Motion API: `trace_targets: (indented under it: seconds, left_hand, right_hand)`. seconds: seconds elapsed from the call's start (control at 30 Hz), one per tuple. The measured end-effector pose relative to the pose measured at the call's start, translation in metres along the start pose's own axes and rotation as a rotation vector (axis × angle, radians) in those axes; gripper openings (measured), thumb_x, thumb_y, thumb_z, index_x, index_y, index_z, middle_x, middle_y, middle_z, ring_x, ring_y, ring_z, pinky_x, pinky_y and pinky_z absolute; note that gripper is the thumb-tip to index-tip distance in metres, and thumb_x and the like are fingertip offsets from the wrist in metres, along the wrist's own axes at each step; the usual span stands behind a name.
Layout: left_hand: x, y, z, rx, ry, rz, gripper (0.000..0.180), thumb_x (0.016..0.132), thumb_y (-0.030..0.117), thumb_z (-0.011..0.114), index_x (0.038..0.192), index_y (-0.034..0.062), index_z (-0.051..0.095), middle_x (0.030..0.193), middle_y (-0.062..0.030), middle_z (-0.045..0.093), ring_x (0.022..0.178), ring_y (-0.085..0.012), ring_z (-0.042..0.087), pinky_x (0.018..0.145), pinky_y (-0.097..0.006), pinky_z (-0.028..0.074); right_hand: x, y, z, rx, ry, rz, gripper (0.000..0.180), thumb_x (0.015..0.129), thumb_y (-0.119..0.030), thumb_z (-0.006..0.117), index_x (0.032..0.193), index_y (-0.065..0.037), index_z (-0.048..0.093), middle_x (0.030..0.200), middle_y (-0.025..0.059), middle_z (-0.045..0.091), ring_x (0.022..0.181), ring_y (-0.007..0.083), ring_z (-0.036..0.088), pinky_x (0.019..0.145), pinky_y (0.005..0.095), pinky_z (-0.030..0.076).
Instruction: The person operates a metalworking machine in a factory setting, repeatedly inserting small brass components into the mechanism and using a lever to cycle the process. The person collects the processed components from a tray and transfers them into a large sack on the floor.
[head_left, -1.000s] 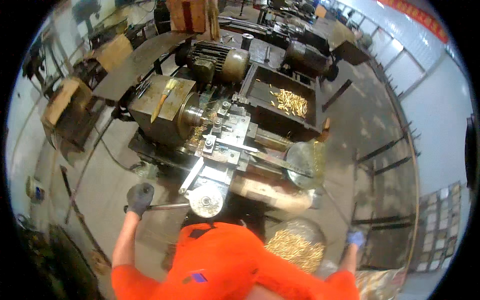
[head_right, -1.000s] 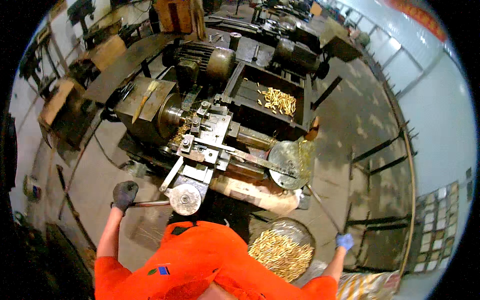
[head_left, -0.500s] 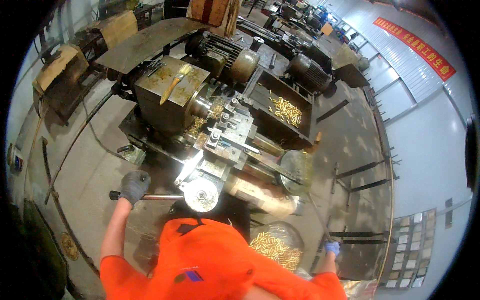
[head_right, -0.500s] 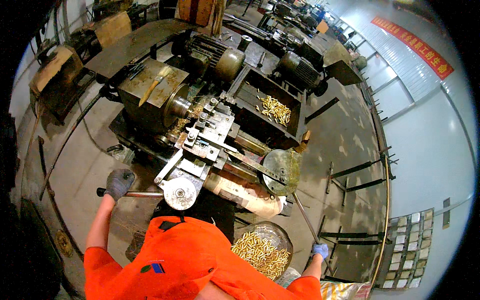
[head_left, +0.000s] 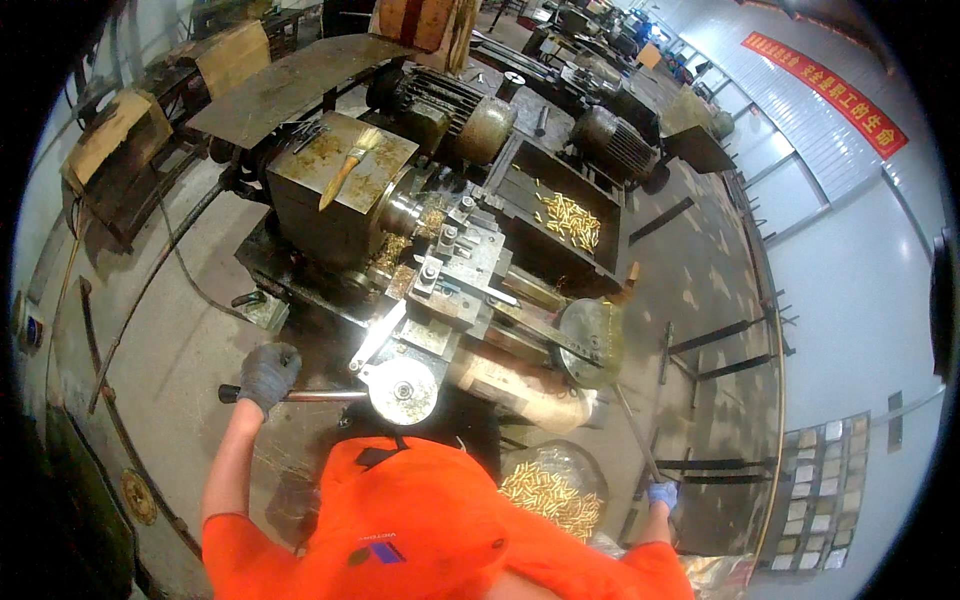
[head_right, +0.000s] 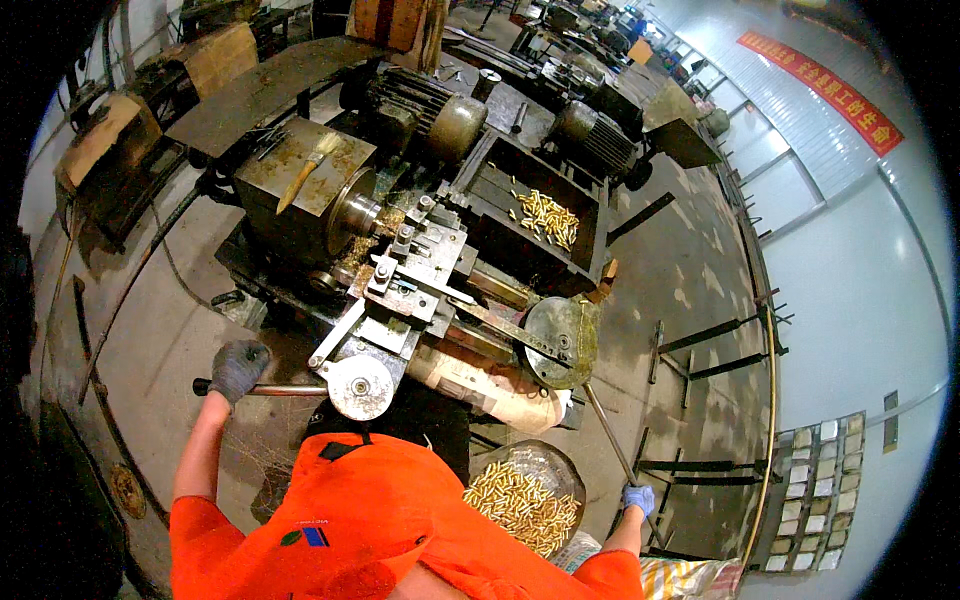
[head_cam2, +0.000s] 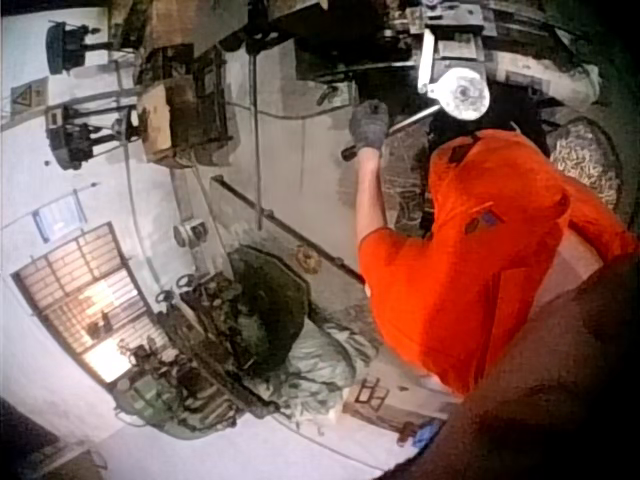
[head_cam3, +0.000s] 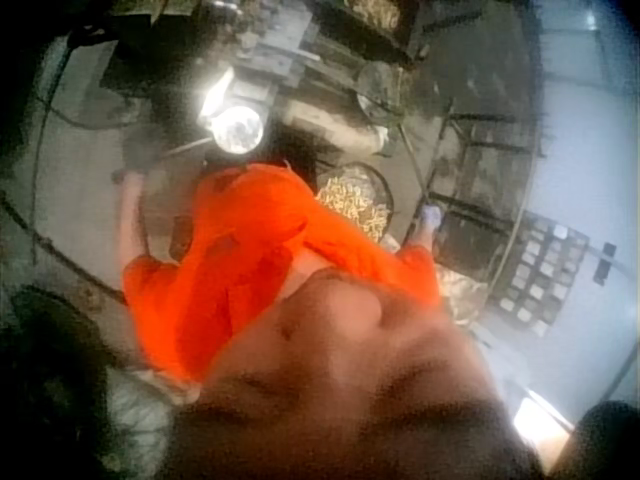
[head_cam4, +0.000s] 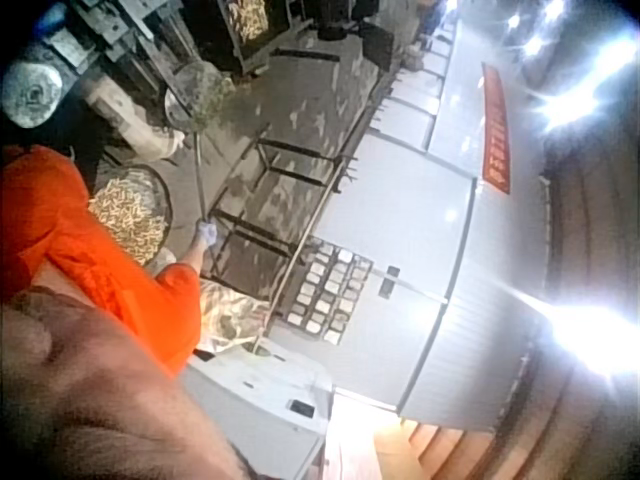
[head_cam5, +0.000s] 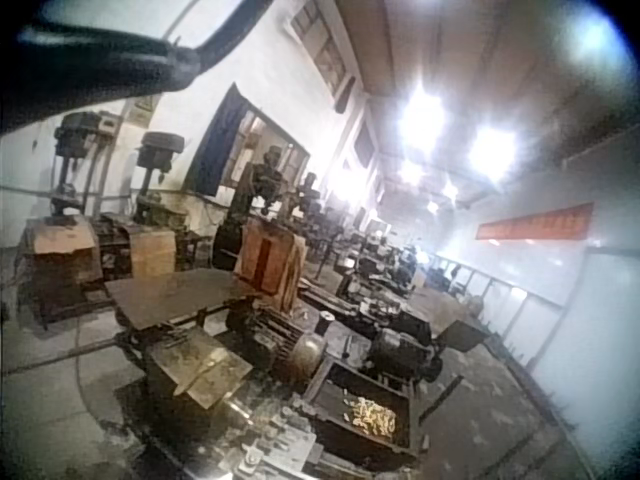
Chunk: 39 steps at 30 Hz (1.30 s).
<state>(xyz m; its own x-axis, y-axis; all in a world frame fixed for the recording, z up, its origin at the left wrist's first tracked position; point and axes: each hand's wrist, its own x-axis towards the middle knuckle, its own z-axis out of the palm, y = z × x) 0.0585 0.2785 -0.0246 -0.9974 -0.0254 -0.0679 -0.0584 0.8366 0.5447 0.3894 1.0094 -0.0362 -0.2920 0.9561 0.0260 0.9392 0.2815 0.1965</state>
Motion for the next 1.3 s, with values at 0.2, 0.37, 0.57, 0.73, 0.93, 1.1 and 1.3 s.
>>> trace_targets:
  seconds: [0.2, 0.37, 0.57, 0.73, 0.93, 1.1, 1.3]
  left_hand:
    - [0.004, 0.001, -0.001, 0.013, -0.064, -0.037, 0.019, 0.076, 0.027, 0.062, 0.082, 0.0104, 0.068, 0.080, -0.0140, 0.065, 0.076, -0.0320, 0.063, 0.069, -0.040, 0.049]
    - [0.003, -0.002, 0.002, 0.070, -0.050, -0.016, 0.019, 0.076, 0.028, 0.061, 0.082, 0.0111, 0.068, 0.081, -0.0145, 0.065, 0.077, -0.0323, 0.062, 0.069, -0.041, 0.049]
    - [0.001, 0.000, 0.001, 0.034, -0.027, -0.022, 0.020, 0.077, 0.028, 0.060, 0.082, 0.0115, 0.068, 0.083, -0.0133, 0.065, 0.077, -0.0332, 0.061, 0.070, -0.041, 0.049]
    - [0.003, -0.002, 0.004, 0.075, -0.032, -0.029, 0.022, 0.076, 0.031, 0.059, 0.080, 0.0114, 0.068, 0.084, -0.0138, 0.065, 0.078, -0.0338, 0.061, 0.068, -0.042, 0.048]
    - [0.001, 0.002, -0.002, 0.061, -0.039, 0.004, 0.020, 0.076, 0.029, 0.058, 0.078, 0.0117, 0.067, 0.081, -0.0151, 0.064, 0.077, -0.0350, 0.060, 0.067, -0.044, 0.047]
    - [0.003, 0.002, -0.001, 0.078, -0.016, 0.042, 0.020, 0.076, 0.029, 0.059, 0.077, 0.0103, 0.067, 0.079, -0.0157, 0.064, 0.075, -0.0350, 0.061, 0.066, -0.044, 0.047]
    - [0.005, -0.020, 0.020, -0.061, 0.047, 0.043, 0.022, 0.075, 0.029, 0.060, 0.079, 0.0090, 0.068, 0.079, -0.0157, 0.064, 0.074, -0.0348, 0.061, 0.067, -0.044, 0.048]
  right_hand:
    - [0.017, 0.021, 0.021, -0.040, 0.003, -0.021, 0.046, 0.069, -0.043, 0.064, 0.089, -0.001, 0.067, 0.093, 0.0219, 0.064, 0.090, 0.0359, 0.062, 0.077, 0.0421, 0.050]
    - [0.011, 0.016, 0.021, -0.002, 0.013, -0.010, 0.047, 0.067, -0.043, 0.066, 0.089, -0.001, 0.067, 0.096, 0.0224, 0.064, 0.092, 0.0360, 0.062, 0.079, 0.0415, 0.049]
    - [0.006, 0.011, 0.014, -0.024, -0.009, 0.036, 0.044, 0.065, -0.038, 0.067, 0.090, -0.002, 0.066, 0.098, 0.0220, 0.064, 0.094, 0.0361, 0.061, 0.080, 0.0407, 0.049]
    - [0.005, 0.013, 0.013, -0.020, -0.026, 0.044, 0.042, 0.064, -0.034, 0.066, 0.090, -0.001, 0.066, 0.098, 0.0218, 0.063, 0.094, 0.0361, 0.061, 0.081, 0.0405, 0.049]
    - [-0.003, 0.008, 0.004, -0.022, -0.047, 0.056, 0.043, 0.064, -0.034, 0.065, 0.091, -0.002, 0.067, 0.098, 0.0226, 0.063, 0.094, 0.0365, 0.061, 0.081, 0.0407, 0.049]
    - [-0.010, 0.008, 0.002, -0.002, -0.048, 0.081, 0.044, 0.064, -0.036, 0.066, 0.092, -0.002, 0.067, 0.098, 0.0225, 0.063, 0.095, 0.0357, 0.061, 0.081, 0.0402, 0.049]
    - [0.017, 0.029, 0.031, -0.098, -0.152, 0.003, 0.048, 0.067, -0.041, 0.066, 0.096, -0.003, 0.066, 0.104, 0.0209, 0.063, 0.099, 0.0328, 0.061, 0.084, 0.0386, 0.048]
